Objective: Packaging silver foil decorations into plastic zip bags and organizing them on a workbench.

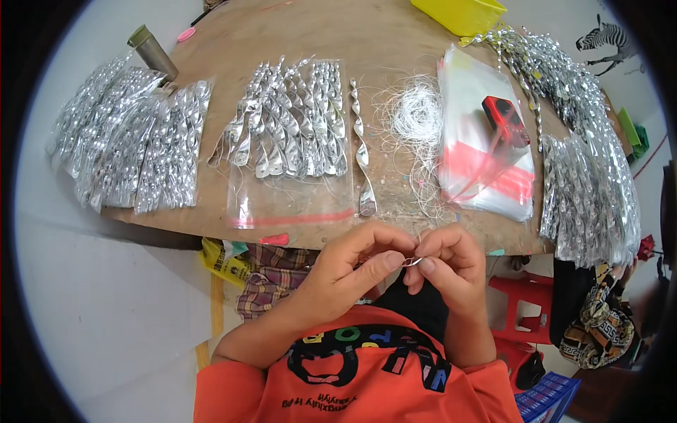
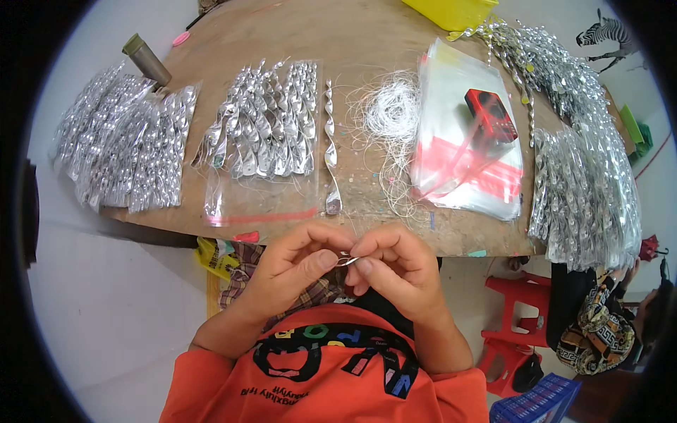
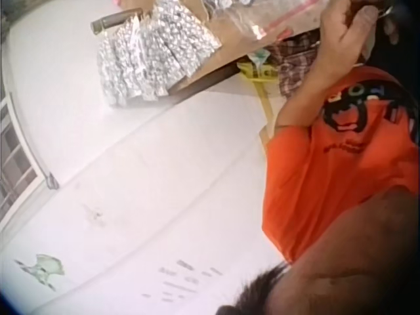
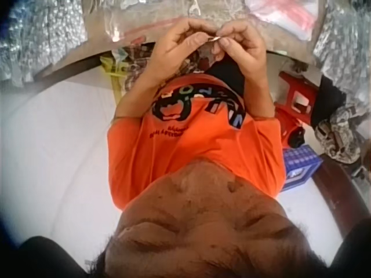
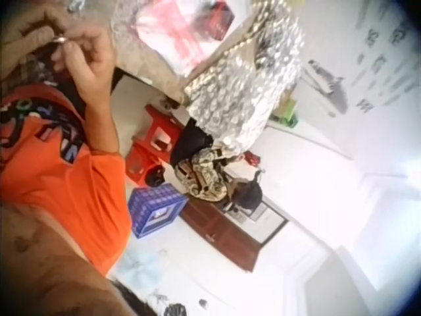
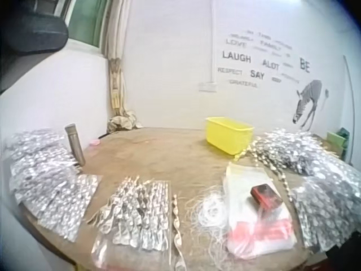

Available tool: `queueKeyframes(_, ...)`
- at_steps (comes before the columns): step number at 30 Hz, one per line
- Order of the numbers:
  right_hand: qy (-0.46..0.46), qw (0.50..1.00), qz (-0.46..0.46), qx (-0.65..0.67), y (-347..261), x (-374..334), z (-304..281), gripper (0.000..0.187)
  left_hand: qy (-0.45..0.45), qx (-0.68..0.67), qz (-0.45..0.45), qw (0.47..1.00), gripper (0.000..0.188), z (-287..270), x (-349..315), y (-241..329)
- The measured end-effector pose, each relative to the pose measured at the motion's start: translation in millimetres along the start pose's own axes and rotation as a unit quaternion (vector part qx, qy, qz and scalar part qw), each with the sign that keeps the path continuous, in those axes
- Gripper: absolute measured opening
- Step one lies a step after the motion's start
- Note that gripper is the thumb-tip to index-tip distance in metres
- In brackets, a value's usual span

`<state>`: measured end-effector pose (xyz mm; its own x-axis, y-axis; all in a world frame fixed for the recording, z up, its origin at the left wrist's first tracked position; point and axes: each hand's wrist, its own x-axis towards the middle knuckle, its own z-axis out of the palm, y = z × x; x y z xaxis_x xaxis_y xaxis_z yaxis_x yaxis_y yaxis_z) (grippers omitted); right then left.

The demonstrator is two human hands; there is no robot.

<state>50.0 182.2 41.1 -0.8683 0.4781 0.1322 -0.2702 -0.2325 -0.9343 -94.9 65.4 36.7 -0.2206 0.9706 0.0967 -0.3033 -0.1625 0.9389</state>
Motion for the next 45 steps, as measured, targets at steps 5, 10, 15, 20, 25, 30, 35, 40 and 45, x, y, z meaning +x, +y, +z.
queueKeyframes(5, -0.006, 1.000, 0.001, -0.016, 1, 1, 0, 0.011, -0.003, -0.045, -0.033, 0.998, 0.018, -3, -2, 2)
queueKeyframes(10, -0.002, 1.000, 0.005, -0.024, 2, 2, 2, 0.011, 0.012, -0.049, 0.001, 0.999, 0.015, -2, -3, 1)
queueKeyframes(15, -0.017, 0.999, -0.014, -0.039, 4, 2, 0, 0.011, 0.020, -0.033, -0.038, 0.999, 0.013, -2, -1, 6)
queueKeyframes(20, -0.039, 0.998, -0.019, -0.045, 5, 1, 0, 0.013, 0.018, -0.056, -0.054, 0.997, 0.014, -3, -2, -1)
queueKeyframes(25, 0.019, 0.998, 0.043, -0.034, -3, 2, 7, 0.011, 0.043, -0.053, -0.065, 0.995, 0.015, 2, -4, 1)
queueKeyframes(30, -0.025, 0.986, 0.089, -0.139, -18, 8, 2, 0.011, 0.077, -0.185, -0.076, 0.977, 0.015, 2, 0, -1)
queueKeyframes(35, -0.028, 0.975, 0.103, -0.195, -26, 11, 0, 0.013, 0.022, -0.137, -0.044, 0.989, 0.015, 7, 3, -17)
queueKeyframes(40, 0.092, 0.984, 0.135, -0.075, -25, 14, -7, 0.012, 0.018, 0.081, -0.007, 0.997, 0.027, 10, 4, -9)
queueKeyframes(45, 0.122, 0.990, 0.066, 0.031, -7, 17, -21, 0.015, 0.028, 0.289, 0.000, 0.957, 0.028, 3, 8, 9)
